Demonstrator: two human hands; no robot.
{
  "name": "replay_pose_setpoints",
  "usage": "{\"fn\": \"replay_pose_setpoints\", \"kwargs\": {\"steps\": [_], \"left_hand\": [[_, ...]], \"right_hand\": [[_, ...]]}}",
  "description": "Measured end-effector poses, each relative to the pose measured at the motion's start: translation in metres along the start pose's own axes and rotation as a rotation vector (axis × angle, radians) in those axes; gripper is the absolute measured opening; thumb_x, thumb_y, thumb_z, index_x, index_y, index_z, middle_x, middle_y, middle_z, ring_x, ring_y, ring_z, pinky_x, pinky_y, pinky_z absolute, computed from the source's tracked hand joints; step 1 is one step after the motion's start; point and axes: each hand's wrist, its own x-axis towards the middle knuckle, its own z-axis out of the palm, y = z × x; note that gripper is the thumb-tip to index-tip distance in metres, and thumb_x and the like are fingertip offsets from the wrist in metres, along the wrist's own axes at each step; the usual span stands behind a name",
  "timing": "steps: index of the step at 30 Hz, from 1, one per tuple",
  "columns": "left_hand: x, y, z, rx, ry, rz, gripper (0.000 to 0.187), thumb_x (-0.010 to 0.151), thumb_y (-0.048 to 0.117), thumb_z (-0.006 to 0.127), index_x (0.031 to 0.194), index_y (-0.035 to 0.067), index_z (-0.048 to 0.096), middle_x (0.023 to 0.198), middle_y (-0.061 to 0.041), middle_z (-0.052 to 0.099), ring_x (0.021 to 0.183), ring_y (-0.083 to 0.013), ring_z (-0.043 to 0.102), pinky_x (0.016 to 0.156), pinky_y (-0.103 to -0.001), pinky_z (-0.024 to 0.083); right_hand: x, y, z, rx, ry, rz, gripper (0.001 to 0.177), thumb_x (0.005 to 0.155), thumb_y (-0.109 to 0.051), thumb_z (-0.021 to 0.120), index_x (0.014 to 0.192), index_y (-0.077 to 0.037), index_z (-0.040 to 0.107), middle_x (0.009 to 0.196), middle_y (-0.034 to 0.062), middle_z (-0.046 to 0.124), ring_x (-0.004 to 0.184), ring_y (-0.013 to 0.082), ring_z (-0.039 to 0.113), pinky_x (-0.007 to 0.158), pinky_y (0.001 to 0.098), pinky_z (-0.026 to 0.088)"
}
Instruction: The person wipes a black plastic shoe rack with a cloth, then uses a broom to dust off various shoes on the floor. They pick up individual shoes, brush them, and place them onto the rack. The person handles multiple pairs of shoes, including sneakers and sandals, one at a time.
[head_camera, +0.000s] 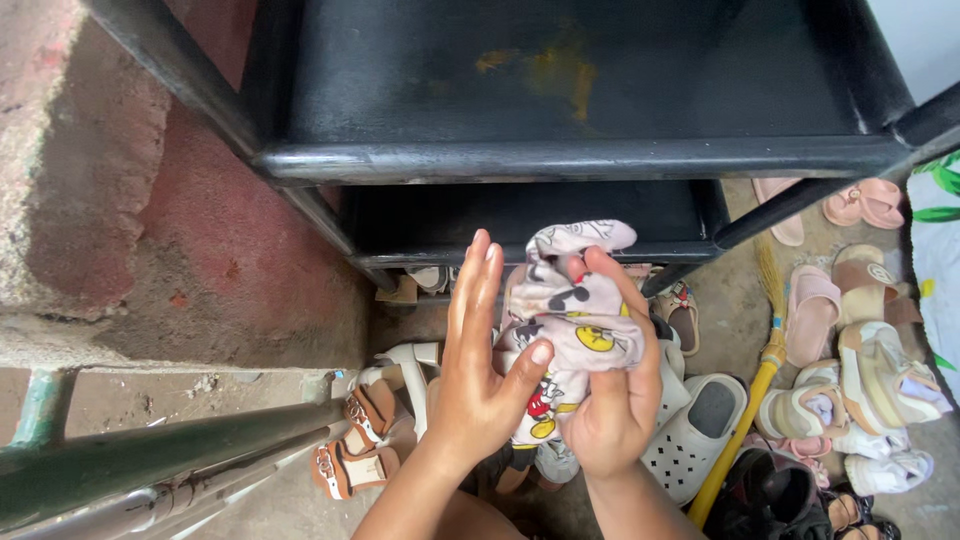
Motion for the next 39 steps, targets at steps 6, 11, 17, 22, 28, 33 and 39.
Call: {"fn": "replay_pose_setpoints", "kwargs": {"steps": [6,11,17,22,28,33,39], "left_hand": [[-0.007,0.006,0.016,-0.118,-0.039,-0.022,0.071,0.110,0.037,0.052,0.164,0.000,0.026,0.174,-0.027,0.022,0.164,-0.0407,0.026,0.132,-0.049,0.025],[-0.012,0.008,0.027,-0.176,-0.055,0.002,0.070,0.113,0.038,0.046,0.166,0.001,0.023,0.176,-0.027,0.021,0.166,-0.0409,0.023,0.134,-0.049,0.022],[-0.013,0.011,0.035,-0.165,-0.063,0.045,0.073,0.111,0.040,0.050,0.167,0.002,0.023,0.176,-0.026,0.022,0.167,-0.0412,0.025,0.136,-0.048,0.022],[-0.012,0.016,0.041,-0.166,-0.088,0.043,0.079,0.107,0.041,0.056,0.167,0.002,0.024,0.176,-0.027,0.022,0.167,-0.0413,0.025,0.135,-0.049,0.023],[0.006,0.016,0.032,-0.022,-0.047,0.065,0.079,0.108,0.051,0.046,0.167,0.003,0.023,0.176,-0.023,0.023,0.167,-0.0389,0.023,0.135,-0.047,0.023],[0.038,0.004,0.029,0.080,-0.001,0.109,0.075,0.113,0.052,0.037,0.168,0.003,0.021,0.178,-0.020,0.022,0.169,-0.0386,0.017,0.138,-0.049,0.015],[0.045,-0.006,0.039,0.116,0.184,0.149,0.071,0.117,0.051,0.032,0.171,0.006,0.020,0.177,-0.018,0.014,0.168,-0.0342,0.010,0.139,-0.046,0.011]], "right_hand": [[-0.002,-0.001,-0.004,-0.143,0.028,-0.023,0.048,0.107,-0.004,0.032,0.152,0.014,0.039,0.162,0.0257,0.042,0.148,0.0325,0.048,0.126,0.0460,0.040],[-0.009,-0.005,-0.014,-0.003,0.065,0.017,0.049,0.108,-0.005,0.031,0.153,0.012,0.036,0.161,0.0243,0.042,0.143,0.0326,0.051,0.123,0.0462,0.042],[-0.006,-0.010,-0.023,0.017,0.110,0.017,0.046,0.111,-0.009,0.034,0.152,0.010,0.039,0.160,0.0242,0.044,0.141,0.0329,0.053,0.122,0.0471,0.043],[0.002,-0.015,-0.032,0.049,0.143,-0.023,0.045,0.111,-0.011,0.035,0.151,0.009,0.039,0.159,0.0241,0.045,0.139,0.0341,0.055,0.119,0.0483,0.047],[0.039,-0.012,-0.061,0.053,0.148,-0.240,0.035,0.119,-0.012,0.036,0.151,0.002,0.039,0.151,0.0228,0.052,0.132,0.0324,0.061,0.114,0.0485,0.051],[0.118,0.018,-0.069,-0.040,0.473,-0.190,0.051,0.107,-0.011,0.043,0.157,-0.022,0.034,0.145,0.0302,0.054,0.103,0.0506,0.058,0.089,0.0668,0.049],[0.113,0.095,0.037,-1.160,0.187,-0.596,0.030,0.102,-0.029,0.070,0.131,-0.024,0.066,0.166,0.0061,0.027,0.160,0.0372,0.001,0.135,0.0574,0.004]]}}
